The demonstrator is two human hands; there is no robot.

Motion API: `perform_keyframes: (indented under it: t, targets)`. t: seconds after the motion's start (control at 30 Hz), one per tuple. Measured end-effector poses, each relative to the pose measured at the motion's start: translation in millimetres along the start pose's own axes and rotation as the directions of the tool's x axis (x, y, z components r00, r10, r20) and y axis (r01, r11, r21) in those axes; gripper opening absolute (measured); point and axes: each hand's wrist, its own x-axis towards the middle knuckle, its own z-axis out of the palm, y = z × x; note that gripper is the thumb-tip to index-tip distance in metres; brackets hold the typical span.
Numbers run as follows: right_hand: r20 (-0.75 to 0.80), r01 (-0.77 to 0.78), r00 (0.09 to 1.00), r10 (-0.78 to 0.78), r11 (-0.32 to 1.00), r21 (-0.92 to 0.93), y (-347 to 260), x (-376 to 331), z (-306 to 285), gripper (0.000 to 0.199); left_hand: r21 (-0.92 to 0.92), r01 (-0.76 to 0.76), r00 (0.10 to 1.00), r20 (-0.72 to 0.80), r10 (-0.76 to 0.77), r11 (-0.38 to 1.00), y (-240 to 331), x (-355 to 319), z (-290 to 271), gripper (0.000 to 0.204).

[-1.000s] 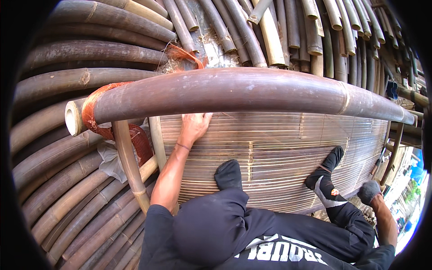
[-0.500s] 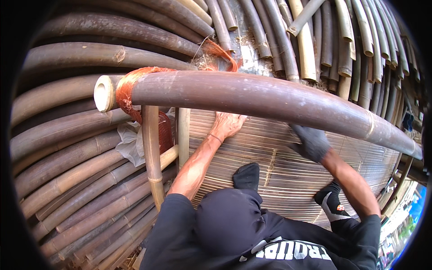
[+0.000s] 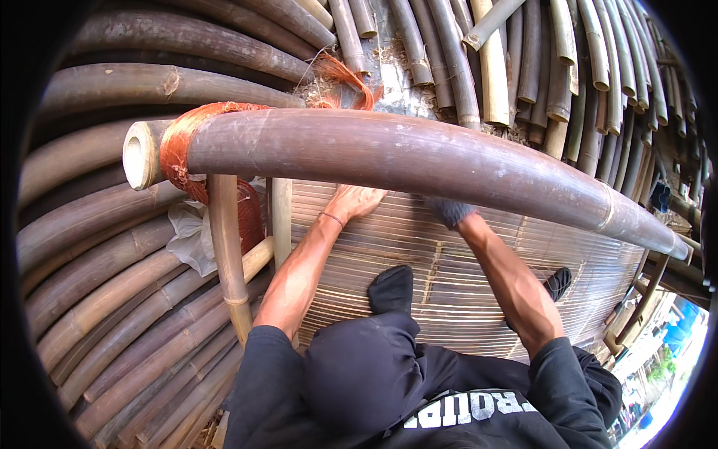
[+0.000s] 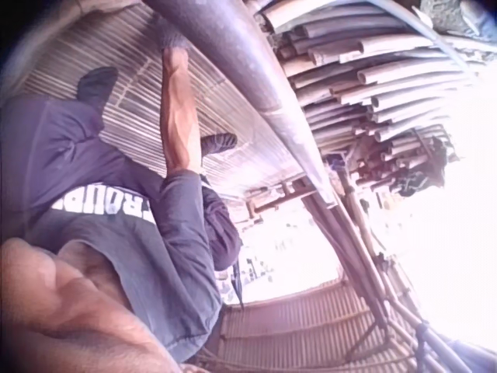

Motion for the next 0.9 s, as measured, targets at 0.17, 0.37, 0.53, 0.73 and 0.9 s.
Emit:
perform_keyframes:
  t: [0.17,0.37,0.53,0.73,0.9]
  targets:
    - [0.267,-0.247,0.957,0.117,0.81,0.531,-97,-5,-62,0.03,-0.101,0.094,0.996,0.016,-0.093,0.99,4,-3,-9,0.042]
    - [0.267,-0.363,0.919,0.29,0.356,0.861,-141,0,-107,0.022,-0.073,0.249,0.947,0.228,-0.227,0.966,22,-3,-36,0.063]
    - [0.296,-0.199,0.919,0.261,0.954,-0.224,-94,-17,-47,0.029,-0.03,0.228,0.951,0.223,-0.216,0.973,23,-3,-37,0.068]
    - [0.33,0.172,0.935,-0.129,0.98,-0.104,-118,-1,-10,0.014,-0.049,0.104,0.959,0.271,-0.087,0.993,-5,-5,-9,0.065]
    - [0.601,-0.001,0.798,0.04,0.998,-0.065,-81,-14,-56,0.029,-0.382,0.248,0.962,0.201,-0.182,0.89,-8,-19,11,0.047]
